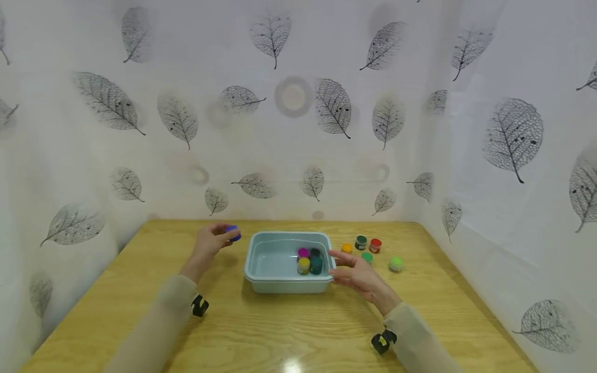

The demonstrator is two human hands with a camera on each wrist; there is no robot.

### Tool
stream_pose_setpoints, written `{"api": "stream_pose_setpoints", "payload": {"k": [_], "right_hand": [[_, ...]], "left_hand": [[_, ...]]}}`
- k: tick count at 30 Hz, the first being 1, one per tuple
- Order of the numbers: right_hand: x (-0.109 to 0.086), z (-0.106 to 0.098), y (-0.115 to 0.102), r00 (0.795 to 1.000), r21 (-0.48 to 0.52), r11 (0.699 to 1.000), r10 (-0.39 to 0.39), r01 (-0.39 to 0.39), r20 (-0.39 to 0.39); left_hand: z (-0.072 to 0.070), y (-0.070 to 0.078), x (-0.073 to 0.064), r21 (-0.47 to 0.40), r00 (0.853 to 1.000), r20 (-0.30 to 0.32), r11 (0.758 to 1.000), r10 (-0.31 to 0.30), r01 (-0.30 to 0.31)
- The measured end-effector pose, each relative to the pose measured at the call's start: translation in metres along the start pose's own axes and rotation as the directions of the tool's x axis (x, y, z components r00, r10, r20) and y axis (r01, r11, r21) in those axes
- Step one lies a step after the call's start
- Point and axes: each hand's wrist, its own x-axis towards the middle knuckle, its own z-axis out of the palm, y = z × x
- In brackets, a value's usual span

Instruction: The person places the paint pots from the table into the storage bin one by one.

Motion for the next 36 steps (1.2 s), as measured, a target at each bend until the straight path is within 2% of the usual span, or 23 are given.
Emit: {"api": "stream_pose_setpoints", "payload": {"k": [6, 13, 20, 24, 30, 36], "right_hand": [[0.0, 0.0, 0.0, 1.0, -0.007, 1.0, -0.002, 0.002, -0.001], [0.0, 0.0, 0.001, 1.0, 0.002, 1.0, 0.0, 0.0, 0.001], [0.001, 0.0, 0.001, 1.0, 0.006, 1.0, -0.001, 0.001, 0.004], [0.001, 0.0, 0.002, 1.0, 0.008, 1.0, 0.004, -0.004, -0.002], [0.001, 0.0, 0.001, 1.0, 0.01, 1.0, -0.007, 0.007, 0.007], [0.0, 0.002, -0.001, 1.0, 0.015, 1.0, -0.002, 0.002, 0.006]], "left_hand": [[0.019, 0.003, -0.007, -0.019, 0.999, 0.01, 0.999, 0.045, -0.045], [0.039, 0.009, -0.016, 0.044, 0.995, 0.047, 0.995, 0.083, -0.085], [0.05, 0.014, -0.021, 0.11, 0.993, 0.078, 0.99, 0.083, -0.091], [0.058, 0.015, -0.024, 0.125, 0.987, 0.119, 0.985, 0.108, -0.123], [0.071, 0.015, -0.026, 0.182, 0.98, 0.14, 0.969, 0.14, -0.165], [0.08, 0.017, -0.027, 0.225, 0.977, 0.157, 0.958, 0.147, -0.18]]}}
